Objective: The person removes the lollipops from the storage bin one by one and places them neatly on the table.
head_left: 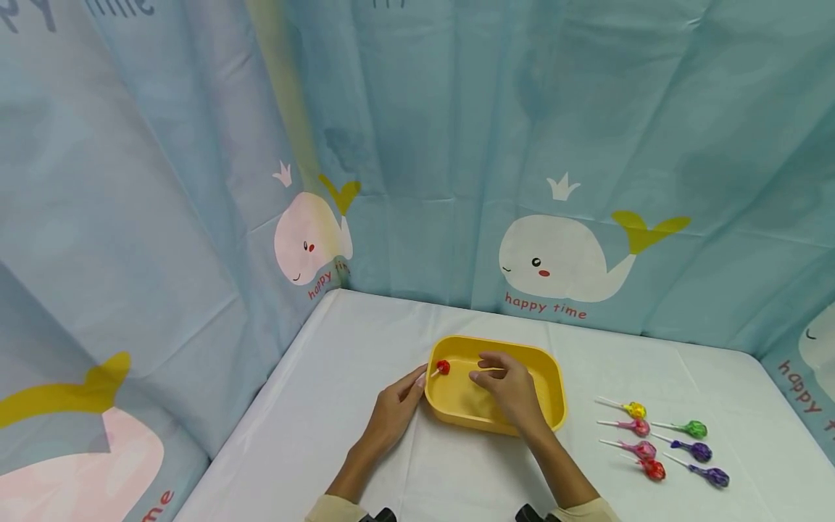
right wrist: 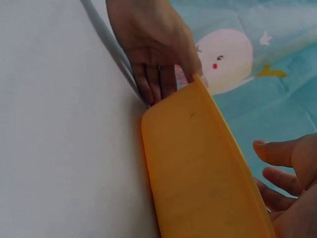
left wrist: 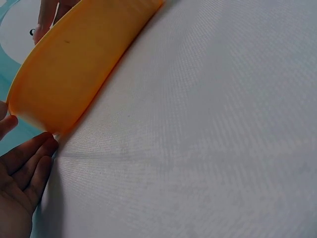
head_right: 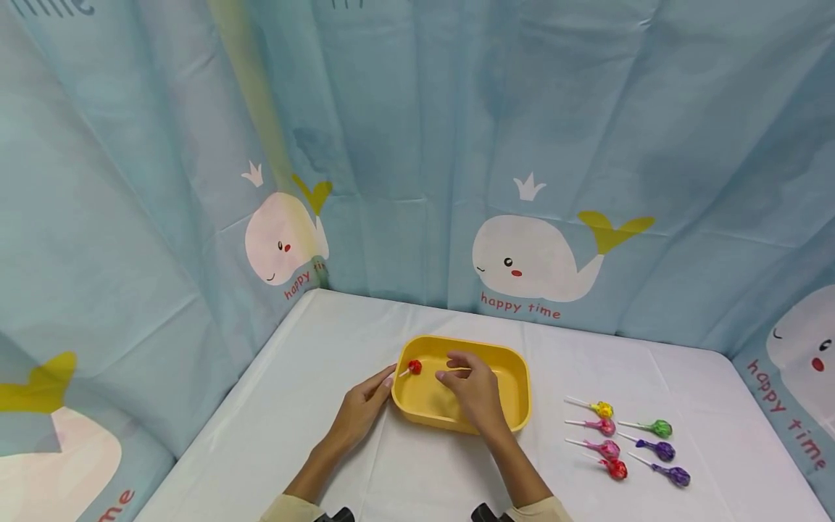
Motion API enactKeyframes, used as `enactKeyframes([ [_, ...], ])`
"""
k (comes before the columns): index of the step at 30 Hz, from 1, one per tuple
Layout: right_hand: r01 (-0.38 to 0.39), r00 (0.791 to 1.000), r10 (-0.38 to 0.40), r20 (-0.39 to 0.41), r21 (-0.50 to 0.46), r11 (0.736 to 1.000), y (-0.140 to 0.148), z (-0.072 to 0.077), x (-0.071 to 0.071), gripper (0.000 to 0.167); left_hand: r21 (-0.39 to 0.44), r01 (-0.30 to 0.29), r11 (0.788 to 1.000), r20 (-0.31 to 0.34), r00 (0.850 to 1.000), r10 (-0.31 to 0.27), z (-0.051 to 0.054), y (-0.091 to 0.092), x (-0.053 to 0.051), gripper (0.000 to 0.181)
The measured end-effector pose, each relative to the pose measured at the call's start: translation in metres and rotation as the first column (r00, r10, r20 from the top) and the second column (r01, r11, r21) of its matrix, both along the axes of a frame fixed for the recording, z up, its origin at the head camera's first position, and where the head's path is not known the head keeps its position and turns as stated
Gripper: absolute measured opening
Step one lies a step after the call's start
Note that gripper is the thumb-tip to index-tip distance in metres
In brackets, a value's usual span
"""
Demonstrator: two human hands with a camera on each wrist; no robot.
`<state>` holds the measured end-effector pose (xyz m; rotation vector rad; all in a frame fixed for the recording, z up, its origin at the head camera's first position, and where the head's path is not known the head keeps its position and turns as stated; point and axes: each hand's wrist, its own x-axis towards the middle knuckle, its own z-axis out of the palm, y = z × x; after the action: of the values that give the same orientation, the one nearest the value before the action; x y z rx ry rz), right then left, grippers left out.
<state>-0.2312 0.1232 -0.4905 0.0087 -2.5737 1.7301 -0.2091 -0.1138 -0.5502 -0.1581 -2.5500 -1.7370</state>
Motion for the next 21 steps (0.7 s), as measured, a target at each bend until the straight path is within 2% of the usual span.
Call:
enactKeyframes([
  [8,-0.011,1.000,0.011,0.009,0.015,1.000,-0.013,-0.005,-0.011,0.041,-0.016,-0.004,1.000,-0.005,1.000,0.004,0.000,0.000,0.001,0.045],
  [21,-0.044,0.999,0.045,-0.020,0.069,0.997,-0.031,-0.011,-0.025,0.039,-0.013,0.006,1.000,-0.011,1.000,-0.006,0.001,-0.001,0.000,0.044],
])
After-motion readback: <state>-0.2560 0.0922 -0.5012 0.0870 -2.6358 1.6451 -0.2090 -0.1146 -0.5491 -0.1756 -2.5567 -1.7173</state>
